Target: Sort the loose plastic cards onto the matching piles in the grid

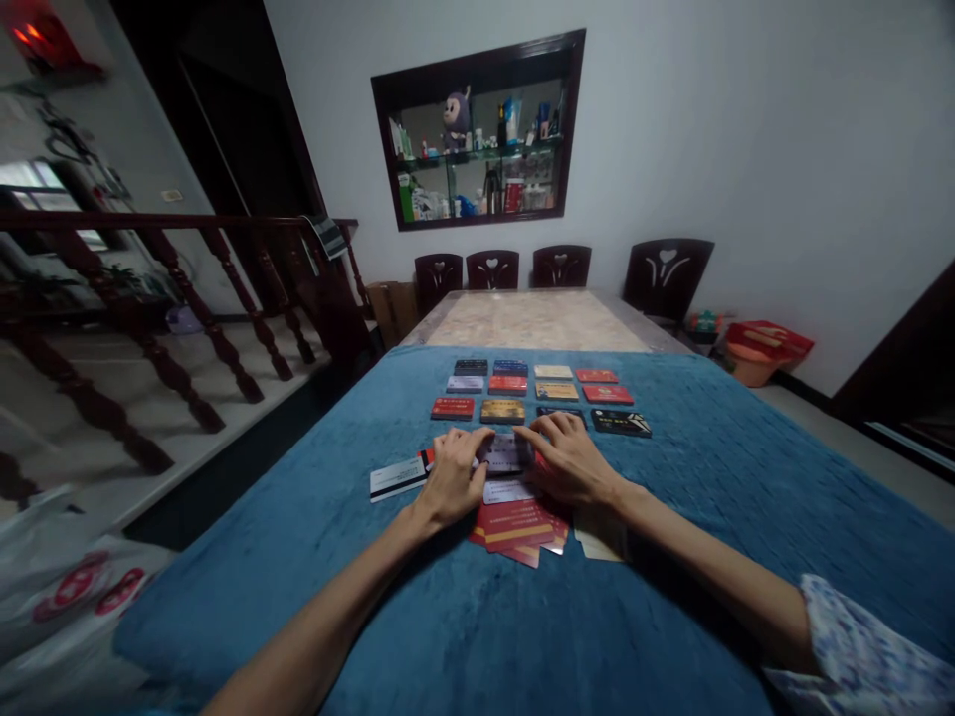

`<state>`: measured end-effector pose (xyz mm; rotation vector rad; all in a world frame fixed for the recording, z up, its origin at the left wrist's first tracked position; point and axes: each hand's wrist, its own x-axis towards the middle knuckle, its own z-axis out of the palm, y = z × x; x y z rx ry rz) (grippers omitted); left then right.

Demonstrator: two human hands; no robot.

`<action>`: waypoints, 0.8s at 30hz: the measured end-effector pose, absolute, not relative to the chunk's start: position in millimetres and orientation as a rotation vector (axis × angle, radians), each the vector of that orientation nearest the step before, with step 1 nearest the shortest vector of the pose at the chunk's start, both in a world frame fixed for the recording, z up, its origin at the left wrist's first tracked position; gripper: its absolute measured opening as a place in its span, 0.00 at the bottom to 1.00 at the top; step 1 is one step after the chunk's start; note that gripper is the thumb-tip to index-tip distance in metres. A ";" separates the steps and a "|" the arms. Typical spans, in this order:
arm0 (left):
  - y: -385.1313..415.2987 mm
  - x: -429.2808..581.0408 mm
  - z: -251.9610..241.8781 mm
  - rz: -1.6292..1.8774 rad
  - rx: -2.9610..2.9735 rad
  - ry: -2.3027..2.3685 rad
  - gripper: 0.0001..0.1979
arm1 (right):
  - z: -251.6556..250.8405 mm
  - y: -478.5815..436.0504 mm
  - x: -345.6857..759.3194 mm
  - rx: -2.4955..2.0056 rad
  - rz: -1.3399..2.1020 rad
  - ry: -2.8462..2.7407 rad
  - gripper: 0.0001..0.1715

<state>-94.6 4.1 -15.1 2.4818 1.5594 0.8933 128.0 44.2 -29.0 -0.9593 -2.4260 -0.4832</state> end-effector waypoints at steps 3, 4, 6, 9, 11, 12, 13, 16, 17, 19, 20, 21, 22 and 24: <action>5.8 -96.8 -9.9 0.808 2.524 1.558 0.24 | -22.8 45.1 129.8 -0.973 -0.500 -2.458 0.28; 7.3 -98.0 -8.1 0.769 2.540 1.558 0.25 | -20.2 45.7 129.9 -0.974 -0.500 -2.471 0.28; 11.0 -100.9 -4.1 0.688 2.573 1.561 0.27 | -14.6 47.4 128.8 -0.981 -0.497 -2.494 0.27; 18.1 -106.2 2.4 0.580 2.605 1.580 0.30 | -6.9 52.3 123.6 -0.993 -0.485 -2.529 0.27; 23.3 -110.5 7.2 0.533 2.616 1.598 0.30 | -3.0 57.1 118.7 -1.002 -0.472 -2.550 0.28; 26.2 -112.9 9.7 0.519 2.622 1.603 0.29 | -1.4 59.9 116.1 -1.006 -0.465 -2.561 0.28; 29.3 -115.5 12.3 0.512 2.630 1.603 0.29 | 0.1 62.9 113.5 -1.012 -0.457 -2.572 0.29; 40.4 -124.3 19.9 0.491 2.647 1.581 0.28 | 5.0 72.9 105.7 -1.040 -0.429 -2.607 0.30; 44.8 -127.4 22.4 0.471 2.641 1.576 0.28 | 6.9 76.5 103.2 -1.048 -0.419 -2.617 0.30; 54.6 -133.6 27.2 0.419 2.611 1.559 0.28 | 11.2 83.7 98.1 -1.058 -0.403 -2.640 0.31; 59.9 -136.5 29.5 0.399 2.591 1.549 0.28 | 13.6 87.2 95.4 -1.065 -0.396 -2.654 0.32; 65.6 -139.3 31.8 0.387 2.572 1.542 0.28 | 16.2 90.7 92.7 -1.075 -0.388 -2.669 0.32; 71.5 -142.0 34.0 0.382 2.557 1.539 0.28 | 18.9 94.0 89.8 -1.091 -0.380 -2.684 0.32; 83.8 -146.7 38.1 0.376 2.540 1.553 0.26 | 24.5 100.6 84.0 -1.132 -0.362 -2.701 0.30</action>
